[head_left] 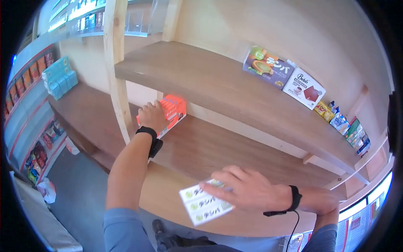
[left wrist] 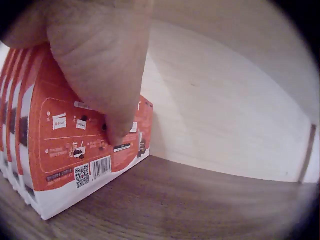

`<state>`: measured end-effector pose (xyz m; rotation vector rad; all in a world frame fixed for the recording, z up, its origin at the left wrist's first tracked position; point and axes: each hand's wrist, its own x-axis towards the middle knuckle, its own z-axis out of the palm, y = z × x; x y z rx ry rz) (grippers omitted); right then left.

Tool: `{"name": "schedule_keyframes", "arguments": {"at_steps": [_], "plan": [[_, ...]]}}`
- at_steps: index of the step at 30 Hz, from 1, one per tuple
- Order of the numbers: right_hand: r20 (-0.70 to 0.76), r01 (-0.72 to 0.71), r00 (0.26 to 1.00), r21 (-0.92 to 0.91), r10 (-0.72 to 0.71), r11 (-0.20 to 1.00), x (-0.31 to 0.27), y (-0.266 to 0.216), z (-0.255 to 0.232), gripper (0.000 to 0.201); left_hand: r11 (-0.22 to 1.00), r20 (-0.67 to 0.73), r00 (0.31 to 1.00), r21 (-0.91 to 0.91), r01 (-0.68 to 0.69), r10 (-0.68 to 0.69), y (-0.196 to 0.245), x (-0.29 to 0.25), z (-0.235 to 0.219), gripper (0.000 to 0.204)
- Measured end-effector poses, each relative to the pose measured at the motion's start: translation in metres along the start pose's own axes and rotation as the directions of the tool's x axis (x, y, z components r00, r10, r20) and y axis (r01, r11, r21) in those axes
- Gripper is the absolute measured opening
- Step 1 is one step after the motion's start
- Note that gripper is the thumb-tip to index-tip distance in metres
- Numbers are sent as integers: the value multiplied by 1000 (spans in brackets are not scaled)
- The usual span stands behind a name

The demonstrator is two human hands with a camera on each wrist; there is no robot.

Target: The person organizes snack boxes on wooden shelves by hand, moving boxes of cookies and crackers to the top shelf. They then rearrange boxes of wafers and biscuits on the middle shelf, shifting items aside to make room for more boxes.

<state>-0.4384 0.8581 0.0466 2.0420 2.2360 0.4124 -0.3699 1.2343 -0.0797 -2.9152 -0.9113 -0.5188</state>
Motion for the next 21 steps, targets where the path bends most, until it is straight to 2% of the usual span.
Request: {"name": "schedule_keyframes", "arguments": {"at_steps": [1, 2, 3, 4, 5, 7, 8, 9, 11, 12, 15, 17, 19, 21], "plan": [[-69, 73, 995, -2, -72, 997, 7, -6, -19, 69, 1000, 2, 1000, 8, 0, 0, -1, 0, 2, 83], [-74, 62, 995, -17, -63, 998, 14, -9, -31, 69, 1000, 1, 1000, 16, -4, 4, -1, 1, 4, 84], [-238, 105, 965, -32, -109, 994, 22, -11, -43, 65, 1000, -20, 1000, 13, -17, 17, -1, 2, 5, 84], [-396, 145, 905, -59, -157, 988, 30, -12, -53, 62, 1000, 6, 1000, -9, -3, 3, -2, 3, 5, 87], [-405, 129, 902, -83, -152, 988, 39, -11, -63, 62, 1000, 31, 999, -30, 9, -8, -2, 3, 5, 91], [-512, 117, 833, -207, -210, 971, 54, -3, -84, 58, 1000, -41, 999, -24, -3, 2, -1, 0, 9, 86], [-499, 149, 843, -146, -203, 978, 60, 5, -94, 75, 1000, -85, 996, -20, 4, -6, -1, 1, 15, 81], [-506, 140, 837, -168, -208, 976, 67, 9, -106, 75, 994, -92, 990, -3, 107, -107, 6, 15, 37, 85], [-485, 119, 873, 113, -50, 986, 86, 14, -128, 90, 997, -116, 990, -4, 81, -81, 4, 13, 32, 85], [-504, 135, 863, 136, -49, 982, 96, 22, -135, 104, 998, -113, 992, -4, 62, -63, 3, 12, 29, 86], [-523, 114, 852, 133, -28, 985, 127, 59, -151, 103, 1000, -82, 996, -7, 20, -20, -1, 3, 14, 87], [-493, 12, 868, 147, 62, 989, 149, 92, -156, 106, 1000, -47, 999, -10, -5, 4, -2, -1, 9, 88], [-437, -78, 892, 99, 113, 992, 165, 137, -157, 106, 1000, -74, 997, 13, 1, 0, -1, -3, 7, 86], [-381, -117, 913, 93, 144, 989, 173, 171, -156, 103, 999, 22, 1000, -32, -3, 4, -2, -1, 5, 86]]}}
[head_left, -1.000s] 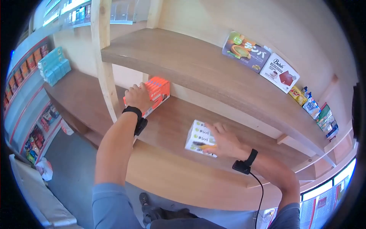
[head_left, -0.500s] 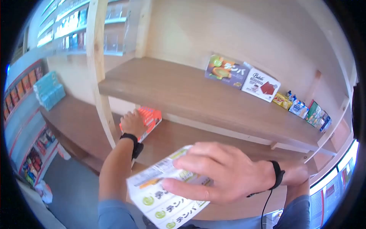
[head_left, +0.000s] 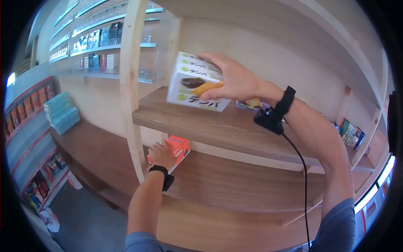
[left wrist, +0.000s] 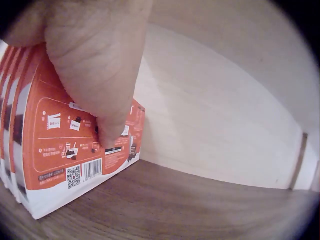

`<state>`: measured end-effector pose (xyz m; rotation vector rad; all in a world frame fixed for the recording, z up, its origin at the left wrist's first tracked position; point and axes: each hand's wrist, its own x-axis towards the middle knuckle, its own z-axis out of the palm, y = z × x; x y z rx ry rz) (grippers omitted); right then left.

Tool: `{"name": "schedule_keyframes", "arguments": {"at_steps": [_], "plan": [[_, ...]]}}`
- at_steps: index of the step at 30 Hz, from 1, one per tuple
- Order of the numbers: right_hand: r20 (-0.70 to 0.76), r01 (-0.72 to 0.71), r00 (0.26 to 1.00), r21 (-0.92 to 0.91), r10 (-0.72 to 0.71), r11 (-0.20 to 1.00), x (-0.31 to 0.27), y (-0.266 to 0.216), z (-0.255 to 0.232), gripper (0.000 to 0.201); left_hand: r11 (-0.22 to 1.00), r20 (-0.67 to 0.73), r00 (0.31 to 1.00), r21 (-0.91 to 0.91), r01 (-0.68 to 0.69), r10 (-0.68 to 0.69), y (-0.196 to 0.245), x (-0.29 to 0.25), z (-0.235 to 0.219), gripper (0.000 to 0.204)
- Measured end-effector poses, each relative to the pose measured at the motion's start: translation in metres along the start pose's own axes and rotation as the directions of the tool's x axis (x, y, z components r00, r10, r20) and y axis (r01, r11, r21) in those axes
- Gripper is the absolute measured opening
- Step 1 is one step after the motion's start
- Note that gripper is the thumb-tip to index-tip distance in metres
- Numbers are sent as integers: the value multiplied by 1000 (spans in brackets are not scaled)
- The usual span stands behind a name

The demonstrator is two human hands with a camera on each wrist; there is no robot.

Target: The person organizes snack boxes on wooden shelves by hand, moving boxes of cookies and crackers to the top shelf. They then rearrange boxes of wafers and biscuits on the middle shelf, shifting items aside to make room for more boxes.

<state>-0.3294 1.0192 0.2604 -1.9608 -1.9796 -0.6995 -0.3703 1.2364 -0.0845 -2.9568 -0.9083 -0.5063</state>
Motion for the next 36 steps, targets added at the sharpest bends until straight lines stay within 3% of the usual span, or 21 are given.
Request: {"name": "schedule_keyframes", "arguments": {"at_steps": [1, 3, 4, 6, 7, 8, 10, 16, 18, 21, 23, 27, 29, 30, 32, 33, 36], "plan": [[3, 7, 1000, 2, -7, 1000, 3, 17, 3, 103, 1000, 1, 1000, -2, 7, -7, -2, 1, 1, 86], [130, -151, 977, -132, 168, 980, 7, 47, 10, 101, 1000, -51, 999, 26, -17, 18, -4, 2, 5, 85], [133, -146, 978, -131, 163, 981, 6, 61, 15, 101, 1000, -51, 999, 24, -11, 13, -5, 2, 5, 85], [284, -249, 890, -354, 357, 902, 4, 81, 21, 100, 999, -87, 996, 26, -19, 22, -7, 1, 6, 83], [317, -322, 860, -272, 400, 907, 3, 90, 17, 98, 999, -83, 996, 29, -16, 18, -9, 2, 7, 83], [320, -321, 860, -268, 398, 908, 5, 92, 13, 98, 999, -80, 996, 22, -24, 26, -9, 4, 7, 84], [405, -365, 788, -298, 463, 882, 5, 97, 7, 97, 999, -69, 997, 17, -36, 37, -11, 6, 9, 84], [384, -270, 800, -455, 461, 848, 5, 112, 8, 94, 998, -56, 996, 3, -62, 62, -15, 6, 6, 85], [364, -262, 811, -474, 458, 840, 6, 108, 10, 93, 999, -69, 997, -24, -36, 35, -15, 5, -1, 76], [402, -274, 760, -513, 510, 813, 7, 107, 13, 95, 998, -28, 998, -20, -62, 61, -18, 8, -2, 79], [316, -253, 826, -531, 466, 809, -4, 103, 21, 99, 995, -37, 995, -19, -94, 93, -22, 8, -3, 82], [282, -311, 809, -539, 516, 782, -13, 100, 24, 105, 986, -78, 983, -20, -167, 165, -28, 11, 7, 87], [135, -266, 908, -543, 396, 796, -19, 92, 26, 104, 986, -91, 981, 7, -169, 169, -28, 12, 11, 86], [141, -273, 903, -543, 407, 794, -21, 85, 25, 104, 987, -107, 981, 29, -161, 163, -26, 10, 13, 86], [29, -264, 937, -595, 348, 760, -27, 70, 16, 98, 987, -108, 981, 22, -162, 164, -25, 10, 13, 85], [13, -203, 964, -608, 265, 768, -32, 66, 10, 84, 988, -120, 980, 22, -155, 156, -25, 10, 11, 85], [28, -141, 978, -639, 205, 756, -46, 53, -6, 76, 984, -64, 982, 12, -175, 175, -26, 8, 0, 84]]}}
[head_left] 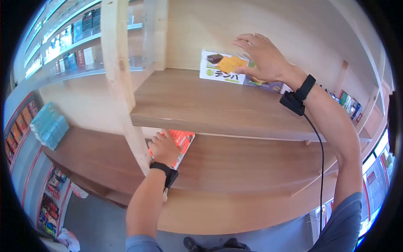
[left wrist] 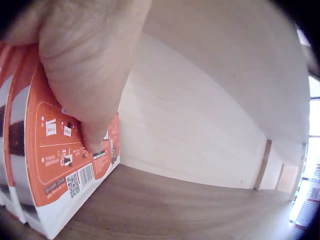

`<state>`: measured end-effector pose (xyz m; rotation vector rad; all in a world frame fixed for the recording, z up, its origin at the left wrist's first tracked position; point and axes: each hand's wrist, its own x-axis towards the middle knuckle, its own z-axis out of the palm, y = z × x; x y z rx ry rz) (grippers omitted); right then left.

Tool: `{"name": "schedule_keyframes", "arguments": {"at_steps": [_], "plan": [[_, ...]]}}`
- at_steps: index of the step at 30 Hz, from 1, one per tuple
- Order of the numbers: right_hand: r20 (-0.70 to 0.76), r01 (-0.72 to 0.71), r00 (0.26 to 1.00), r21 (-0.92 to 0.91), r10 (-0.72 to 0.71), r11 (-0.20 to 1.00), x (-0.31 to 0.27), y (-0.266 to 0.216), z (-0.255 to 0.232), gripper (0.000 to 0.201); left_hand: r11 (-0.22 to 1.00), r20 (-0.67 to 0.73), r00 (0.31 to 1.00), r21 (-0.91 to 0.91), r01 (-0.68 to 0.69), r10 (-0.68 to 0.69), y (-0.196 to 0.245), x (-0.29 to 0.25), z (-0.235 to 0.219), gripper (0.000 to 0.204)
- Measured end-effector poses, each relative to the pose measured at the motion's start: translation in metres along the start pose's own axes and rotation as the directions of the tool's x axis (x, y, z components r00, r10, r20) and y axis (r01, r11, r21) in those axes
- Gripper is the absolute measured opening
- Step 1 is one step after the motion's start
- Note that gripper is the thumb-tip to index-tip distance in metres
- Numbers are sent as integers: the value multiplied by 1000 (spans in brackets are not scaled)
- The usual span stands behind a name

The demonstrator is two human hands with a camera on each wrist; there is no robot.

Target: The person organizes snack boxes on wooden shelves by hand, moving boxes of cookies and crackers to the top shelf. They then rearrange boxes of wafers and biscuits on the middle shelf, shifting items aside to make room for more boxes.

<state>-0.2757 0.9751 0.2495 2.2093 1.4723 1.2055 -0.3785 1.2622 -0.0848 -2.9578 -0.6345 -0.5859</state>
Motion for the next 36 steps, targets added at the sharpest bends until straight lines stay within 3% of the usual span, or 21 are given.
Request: {"name": "schedule_keyframes", "arguments": {"at_steps": [3, 7, 9, 13, 15, 17, 19, 20, 21, 22, 23, 25, 27, 28, 30, 32, 34, 36], "plan": [[-74, 85, 993, -45, -88, 995, -18, 0, -9, 67, 999, 62, 998, -35, 2, 0, 2, -1, -10, 89], [-128, 75, 989, -22, -78, 997, -47, 4, -4, 64, 999, 101, 995, -35, 5, -2, 8, -1, -6, 92], [-232, 194, 954, -18, -193, 981, -61, 7, 0, 55, 1000, 132, 991, -3, -20, 20, 13, -4, -10, 91], [-418, 78, 907, 50, -50, 996, -76, 31, 8, 50, 999, 200, 979, 27, -41, 35, 22, -5, -15, 79], [-535, 56, 845, 93, 2, 994, -78, 38, 13, 43, 997, 232, 971, 25, -67, 59, 20, -2, -19, 78], [-542, 46, 838, 192, 67, 980, -81, 40, 16, 41, 995, 264, 961, 32, -95, 83, 20, 1, -30, 77], [-549, 46, 827, 287, 125, 957, -85, 44, 13, 40, 994, 400, 910, -68, -84, 104, 26, 3, -47, 78], [-495, -12, 826, 463, 270, 886, -87, 46, 9, 43, 996, 409, 908, -37, -85, 92, 25, 4, -48, 78], [-415, -62, 819, 622, 396, 780, -90, 50, 8, 48, 981, 383, 903, -74, -180, 194, 22, 6, -43, 81], [-417, -58, 810, 643, 413, 763, -92, 56, 11, 48, 956, 354, 888, -110, -271, 292, 17, 6, -37, 84], [-430, -75, 782, 652, 450, 754, -92, 63, 15, 48, 962, 368, 889, -85, -260, 273, 13, 4, -29, 84], [-444, -76, 746, 683, 496, 726, -94, 70, 20, 49, 962, 220, 937, -45, -268, 272, 9, -6, -17, 90], [-400, -207, 732, 641, 552, 739, -96, 71, 17, 49, 984, 306, 935, -68, -163, 176, 14, -16, -30, 93], [-401, -193, 727, 660, 558, 726, -96, 70, 16, 49, 991, 380, 919, -111, -69, 107, 18, -22, -37, 96], [-355, -230, 738, 668, 574, 708, -96, 70, 12, 49, 989, 353, 928, -127, -82, 122, 21, -47, -54, 100], [-381, -182, 748, 670, 544, 720, -96, 68, 14, 48, 948, 424, 885, -312, -57, 193, 27, -72, -79, 104], [-401, -144, 759, 665, 513, 733, -95, 65, 18, 46, 931, 403, 877, -344, -119, 261, 22, -96, -95, 104], [-451, -96, 788, 582, 419, 807, -91, 60, 22, 44, 889, 459, 783, -381, -254, 420, 33, -119, -139, 103]]}}
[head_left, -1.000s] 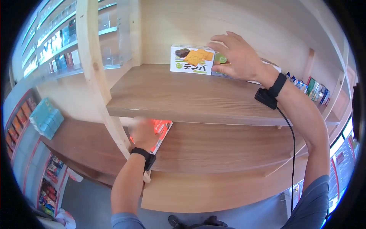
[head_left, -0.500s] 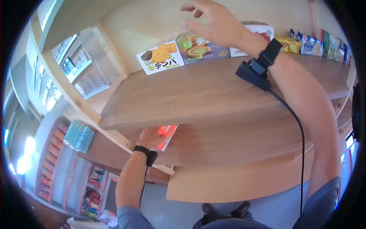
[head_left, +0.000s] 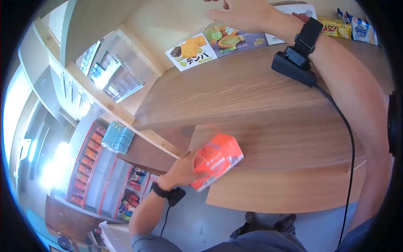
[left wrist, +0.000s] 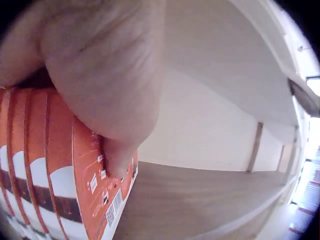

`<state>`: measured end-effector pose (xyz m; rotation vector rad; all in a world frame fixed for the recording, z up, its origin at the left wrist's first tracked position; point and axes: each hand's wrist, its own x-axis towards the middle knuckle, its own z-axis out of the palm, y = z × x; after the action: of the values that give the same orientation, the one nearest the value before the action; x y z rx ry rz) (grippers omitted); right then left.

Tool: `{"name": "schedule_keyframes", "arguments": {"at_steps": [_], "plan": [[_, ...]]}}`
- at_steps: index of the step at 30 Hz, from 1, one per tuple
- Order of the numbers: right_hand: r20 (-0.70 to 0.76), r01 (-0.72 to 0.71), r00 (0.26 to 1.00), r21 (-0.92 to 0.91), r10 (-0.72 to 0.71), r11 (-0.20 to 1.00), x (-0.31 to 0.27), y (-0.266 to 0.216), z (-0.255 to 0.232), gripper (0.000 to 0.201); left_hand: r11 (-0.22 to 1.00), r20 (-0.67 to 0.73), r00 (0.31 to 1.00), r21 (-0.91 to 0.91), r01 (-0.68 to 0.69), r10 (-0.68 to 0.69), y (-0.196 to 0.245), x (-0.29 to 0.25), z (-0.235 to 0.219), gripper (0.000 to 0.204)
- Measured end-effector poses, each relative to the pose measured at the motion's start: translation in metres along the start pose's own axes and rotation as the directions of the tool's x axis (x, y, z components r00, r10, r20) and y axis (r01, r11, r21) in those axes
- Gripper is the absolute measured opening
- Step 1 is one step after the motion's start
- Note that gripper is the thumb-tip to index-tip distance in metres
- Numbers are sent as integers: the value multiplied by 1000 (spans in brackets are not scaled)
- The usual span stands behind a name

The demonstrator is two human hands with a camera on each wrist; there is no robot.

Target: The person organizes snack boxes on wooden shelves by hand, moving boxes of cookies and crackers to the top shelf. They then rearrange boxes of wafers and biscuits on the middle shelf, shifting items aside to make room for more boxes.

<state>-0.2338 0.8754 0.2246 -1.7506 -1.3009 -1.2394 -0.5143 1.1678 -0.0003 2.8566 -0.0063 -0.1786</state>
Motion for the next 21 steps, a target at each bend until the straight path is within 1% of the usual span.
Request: {"name": "schedule_keyframes", "arguments": {"at_steps": [1, 3, 4, 6, 7, 9, 10, 11, 12, 13, 14, 15, 16, 18, 20, 21], "plan": [[1, -7, 1000, 3, 7, 1000, -1, -3, 2, 44, 1000, 7, 1000, 1, 3, -3, 19, -14, -13, 103], [49, 4, 999, 13, -5, 1000, -2, -10, 1, 43, 991, 166, 986, 132, -15, -7, 56, -40, -42, 101], [53, -5, 999, 18, 4, 1000, -1, -12, 1, 43, 991, 177, 984, 131, -13, -10, 66, -50, -57, 101], [50, 27, 998, -22, -26, 999, -1, -16, 2, 43, 985, 269, 951, 41, -168, 151, 77, -69, -92, 98], [54, 19, 998, -20, -17, 1000, -1, -15, 3, 43, 985, 278, 949, 39, -168, 151, 80, -78, -108, 98], [35, 30, 999, -27, -29, 999, 0, -14, 3, 44, 968, 153, 957, -86, -237, 248, 81, -96, -141, 103], [35, 23, 999, -33, -22, 999, -1, -14, 2, 44, 982, 36, 984, -73, -174, 176, 82, -110, -159, 109], [38, 22, 999, -14, -22, 1000, -1, -14, 1, 44, 992, -84, 991, -67, -111, 105, 79, -123, -172, 115], [40, 23, 999, 4, -23, 1000, -1, -15, -1, 44, 988, -288, 957, -138, -76, 33, 71, -130, -176, 119], [37, 18, 999, -6, -18, 1000, -2, -18, -5, 44, 975, -473, 879, -214, -57, -53, 61, -136, -181, 123], [64, -6, 998, 0, 6, 1000, -3, -24, -10, 44, 994, -601, 799, -97, -46, -21, 39, -141, -197, 126], [91, -28, 995, 7, 28, 1000, -4, -27, -14, 43, 967, -653, 756, -216, -135, -40, 36, -127, -209, 122], [88, -29, 996, 1, 28, 1000, -5, -26, -16, 43, 967, -654, 755, -213, -141, -34, 48, -112, -216, 122], [103, 0, 995, -16, 2, 1000, -6, -25, -15, 43, 937, -684, 720, -318, -146, -120, 80, -82, -225, 101], [86, 10, 996, -16, -9, 1000, -6, -19, -7, 42, 952, -697, 711, -270, -144, -90, 73, -46, -228, 78], [68, 18, 998, -14, -17, 1000, -6, -15, -4, 42, 951, -702, 706, -273, -147, -93, 54, -29, -232, 78]]}}
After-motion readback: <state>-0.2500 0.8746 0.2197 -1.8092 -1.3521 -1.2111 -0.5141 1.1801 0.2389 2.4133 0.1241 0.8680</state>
